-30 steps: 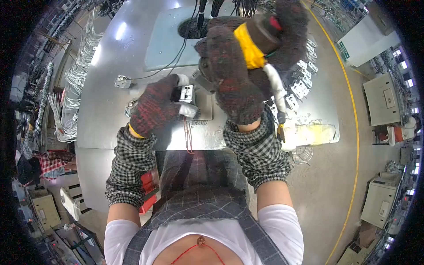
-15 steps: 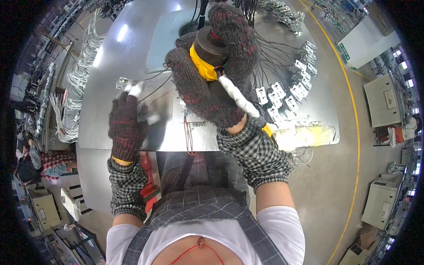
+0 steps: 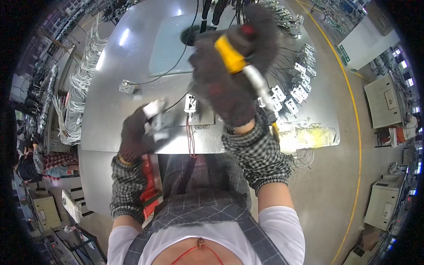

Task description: The person assembles electronic components by securing them with screws using an electric screwdriver.

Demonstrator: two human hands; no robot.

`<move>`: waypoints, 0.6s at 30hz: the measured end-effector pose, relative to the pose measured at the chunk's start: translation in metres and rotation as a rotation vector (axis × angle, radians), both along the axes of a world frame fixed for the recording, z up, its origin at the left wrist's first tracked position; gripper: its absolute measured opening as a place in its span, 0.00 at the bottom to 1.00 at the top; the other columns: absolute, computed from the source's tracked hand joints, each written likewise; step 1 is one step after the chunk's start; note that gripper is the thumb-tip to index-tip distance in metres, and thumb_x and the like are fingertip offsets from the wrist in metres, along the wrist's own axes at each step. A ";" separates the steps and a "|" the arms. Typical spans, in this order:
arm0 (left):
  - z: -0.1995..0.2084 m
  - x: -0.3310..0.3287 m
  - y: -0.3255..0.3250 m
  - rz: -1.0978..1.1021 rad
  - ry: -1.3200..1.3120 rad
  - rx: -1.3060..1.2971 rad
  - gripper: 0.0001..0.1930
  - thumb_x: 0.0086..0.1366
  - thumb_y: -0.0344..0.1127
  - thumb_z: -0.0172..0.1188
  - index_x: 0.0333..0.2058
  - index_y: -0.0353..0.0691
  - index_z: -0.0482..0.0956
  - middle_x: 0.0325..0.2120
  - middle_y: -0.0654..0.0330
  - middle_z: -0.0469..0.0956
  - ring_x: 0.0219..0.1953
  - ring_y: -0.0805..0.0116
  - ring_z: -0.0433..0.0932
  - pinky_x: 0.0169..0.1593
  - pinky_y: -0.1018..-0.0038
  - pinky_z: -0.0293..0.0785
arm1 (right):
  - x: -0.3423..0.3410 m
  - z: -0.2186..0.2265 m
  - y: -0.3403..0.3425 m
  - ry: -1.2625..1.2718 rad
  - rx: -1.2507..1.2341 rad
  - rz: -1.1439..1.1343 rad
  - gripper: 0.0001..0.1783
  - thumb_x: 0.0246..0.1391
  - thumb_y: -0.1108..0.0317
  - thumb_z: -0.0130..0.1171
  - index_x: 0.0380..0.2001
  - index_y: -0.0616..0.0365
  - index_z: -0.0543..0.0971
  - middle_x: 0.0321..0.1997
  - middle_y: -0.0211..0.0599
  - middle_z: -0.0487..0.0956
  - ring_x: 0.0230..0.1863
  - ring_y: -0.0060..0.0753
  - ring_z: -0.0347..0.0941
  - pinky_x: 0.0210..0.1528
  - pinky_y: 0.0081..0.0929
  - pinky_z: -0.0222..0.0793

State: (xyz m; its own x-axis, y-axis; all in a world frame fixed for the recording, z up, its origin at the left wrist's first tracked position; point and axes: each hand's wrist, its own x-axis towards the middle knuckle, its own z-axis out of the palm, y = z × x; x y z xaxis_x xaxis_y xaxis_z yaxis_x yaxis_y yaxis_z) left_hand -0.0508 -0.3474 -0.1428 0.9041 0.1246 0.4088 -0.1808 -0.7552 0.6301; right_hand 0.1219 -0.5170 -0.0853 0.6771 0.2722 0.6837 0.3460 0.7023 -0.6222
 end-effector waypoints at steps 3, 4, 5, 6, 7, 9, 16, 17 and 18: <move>0.008 0.046 -0.029 0.005 -0.060 0.185 0.38 0.45 0.54 0.75 0.53 0.41 0.76 0.34 0.53 0.80 0.29 0.60 0.80 0.31 0.68 0.77 | 0.011 0.009 -0.016 0.024 0.170 -0.072 0.34 0.60 0.68 0.59 0.65 0.49 0.54 0.36 0.48 0.80 0.27 0.42 0.81 0.25 0.32 0.81; 0.008 0.059 -0.030 -0.061 -0.122 0.127 0.37 0.45 0.54 0.75 0.52 0.41 0.77 0.33 0.53 0.80 0.28 0.59 0.80 0.31 0.68 0.77 | 0.014 0.008 -0.012 0.020 0.171 -0.069 0.34 0.60 0.68 0.59 0.65 0.49 0.54 0.36 0.48 0.80 0.27 0.42 0.81 0.25 0.32 0.81; 0.007 0.059 -0.030 -0.048 -0.036 0.012 0.36 0.45 0.54 0.75 0.50 0.40 0.77 0.33 0.52 0.80 0.31 0.59 0.82 0.35 0.68 0.78 | 0.014 0.007 -0.004 -0.034 0.220 -0.160 0.36 0.59 0.70 0.60 0.66 0.48 0.53 0.37 0.49 0.80 0.28 0.42 0.82 0.26 0.34 0.81; 0.016 0.055 -0.032 0.007 0.056 0.051 0.36 0.45 0.53 0.76 0.51 0.40 0.77 0.34 0.52 0.80 0.33 0.59 0.82 0.37 0.68 0.78 | 0.015 0.005 -0.004 -0.087 0.264 -0.266 0.39 0.58 0.72 0.61 0.66 0.47 0.52 0.38 0.50 0.80 0.29 0.43 0.82 0.27 0.36 0.82; 0.025 0.050 -0.032 0.062 0.148 0.092 0.36 0.45 0.53 0.76 0.51 0.41 0.77 0.35 0.52 0.80 0.36 0.60 0.83 0.39 0.68 0.79 | 0.018 -0.002 -0.005 -0.087 0.261 -0.278 0.39 0.58 0.72 0.61 0.66 0.47 0.52 0.38 0.50 0.80 0.29 0.43 0.82 0.27 0.36 0.82; 0.013 0.054 -0.024 0.069 0.147 0.023 0.37 0.44 0.52 0.77 0.51 0.41 0.77 0.36 0.51 0.81 0.38 0.59 0.83 0.41 0.67 0.78 | 0.025 -0.035 -0.007 -0.040 0.174 -0.224 0.34 0.61 0.68 0.59 0.66 0.52 0.55 0.43 0.51 0.79 0.34 0.44 0.81 0.34 0.38 0.82; 0.030 0.059 -0.017 -0.001 0.256 0.158 0.36 0.46 0.52 0.75 0.51 0.38 0.76 0.39 0.50 0.80 0.41 0.52 0.81 0.45 0.63 0.77 | 0.039 -0.029 -0.017 -0.033 0.233 0.646 0.30 0.66 0.56 0.51 0.64 0.64 0.63 0.63 0.52 0.68 0.58 0.45 0.73 0.59 0.44 0.74; 0.021 0.058 -0.013 -0.007 0.181 0.104 0.36 0.47 0.53 0.75 0.51 0.39 0.76 0.38 0.51 0.80 0.41 0.51 0.81 0.44 0.62 0.76 | 0.040 -0.023 -0.016 -0.072 0.248 0.694 0.31 0.67 0.55 0.50 0.64 0.64 0.62 0.64 0.53 0.68 0.59 0.45 0.72 0.61 0.43 0.72; 0.020 0.055 -0.014 -0.011 0.108 0.046 0.35 0.47 0.53 0.74 0.51 0.39 0.76 0.37 0.52 0.80 0.40 0.51 0.81 0.44 0.62 0.76 | 0.038 -0.018 -0.016 -0.106 0.259 0.744 0.31 0.67 0.55 0.50 0.65 0.64 0.61 0.64 0.54 0.67 0.60 0.45 0.71 0.62 0.42 0.71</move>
